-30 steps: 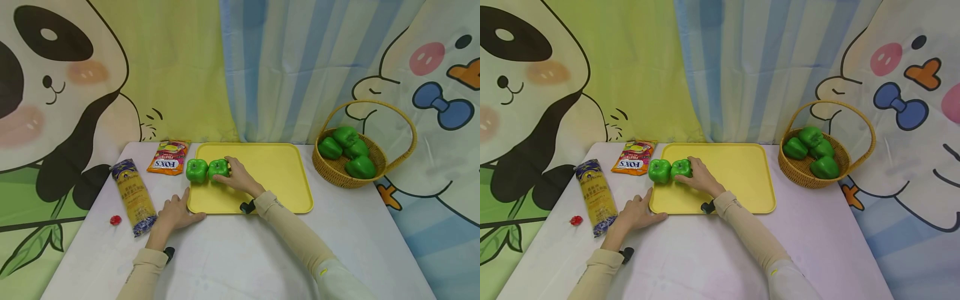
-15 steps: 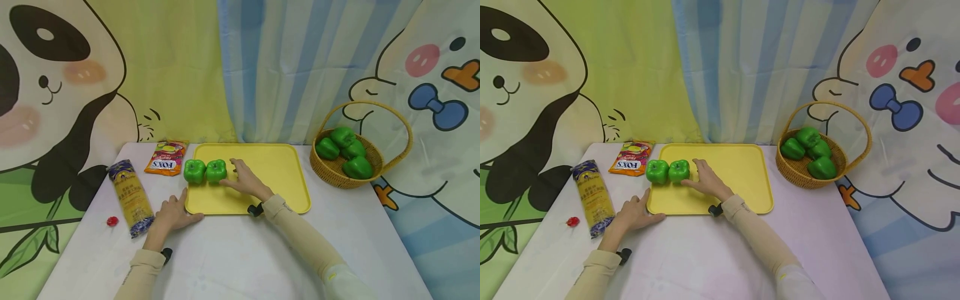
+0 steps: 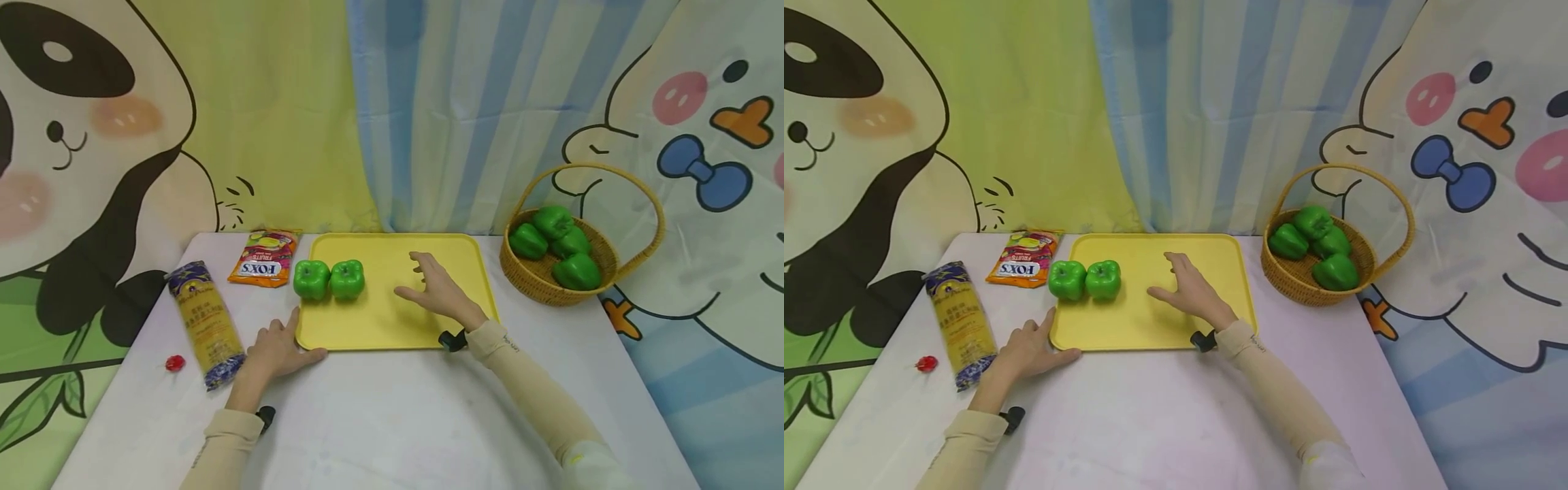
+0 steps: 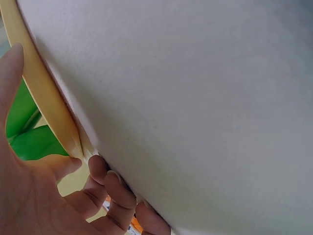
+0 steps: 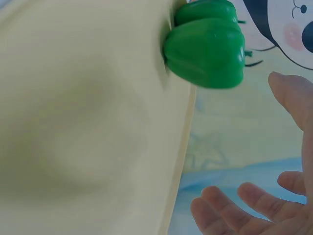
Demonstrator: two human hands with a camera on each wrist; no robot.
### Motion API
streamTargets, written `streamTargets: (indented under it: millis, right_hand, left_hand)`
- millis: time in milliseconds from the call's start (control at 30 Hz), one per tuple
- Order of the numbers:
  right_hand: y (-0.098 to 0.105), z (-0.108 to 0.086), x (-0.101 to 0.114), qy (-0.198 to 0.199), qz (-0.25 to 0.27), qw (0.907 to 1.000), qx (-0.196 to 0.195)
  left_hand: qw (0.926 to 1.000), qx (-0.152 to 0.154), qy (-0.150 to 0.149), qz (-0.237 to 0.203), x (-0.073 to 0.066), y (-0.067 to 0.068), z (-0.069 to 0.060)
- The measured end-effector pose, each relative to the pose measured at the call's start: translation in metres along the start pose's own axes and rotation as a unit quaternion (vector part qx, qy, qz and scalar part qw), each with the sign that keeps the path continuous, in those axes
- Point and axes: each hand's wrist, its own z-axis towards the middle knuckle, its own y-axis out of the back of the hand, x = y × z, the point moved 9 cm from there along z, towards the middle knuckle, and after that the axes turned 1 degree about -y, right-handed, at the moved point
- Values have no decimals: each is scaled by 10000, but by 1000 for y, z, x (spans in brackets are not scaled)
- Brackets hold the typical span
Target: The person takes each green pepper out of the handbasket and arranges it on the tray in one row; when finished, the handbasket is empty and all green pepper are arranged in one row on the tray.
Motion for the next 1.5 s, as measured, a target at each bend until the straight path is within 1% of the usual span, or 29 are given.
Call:
streamTargets:
  millis: [133, 333, 567, 800, 867, 933, 1033, 1100, 1200, 1300, 1500]
  right_hand:
    - [19, -9, -12, -156, -66, 9997, -148]
    - [49, -20, -25, -154, -156, 9990, -400]
    - [83, -35, -43, -285, -405, 9966, -654]
    - [118, -48, -59, -290, -578, 9914, -1139]
    - [127, -52, -65, -374, -666, 9890, -1264]
    - [134, -56, -72, -543, -711, 9870, -1337]
    - [145, -63, -83, -850, -718, 9840, -1389]
    - [152, -69, -90, -989, -661, 9827, -1421]
    - [164, -78, -99, -1042, -668, 9804, -1532]
    - [176, -88, -108, -1096, -783, 9766, -1674]
    - [194, -105, -126, -1386, -897, 9705, -1757]
  left_hand:
    - [10000, 14, -11, 10, 0, 0, 1]
    - [10000, 26, 28, -2, 1, -1, 1]
    - [9999, 85, 52, -34, 2, -1, -1]
    - [10000, 42, -12, -28, 3, -1, 0]
    - [10000, 45, -13, -25, 3, -1, 1]
    - [10000, 58, -7, -33, 3, -1, 1]
    - [10000, 59, -13, -38, 2, -2, 0]
    - [10000, 45, -24, -45, 1, -2, 0]
    - [10000, 47, -31, -55, 1, -3, -1]
    - [10000, 68, -25, -55, 0, -3, -1]
    - [10000, 18, -36, -50, 0, 0, -1]
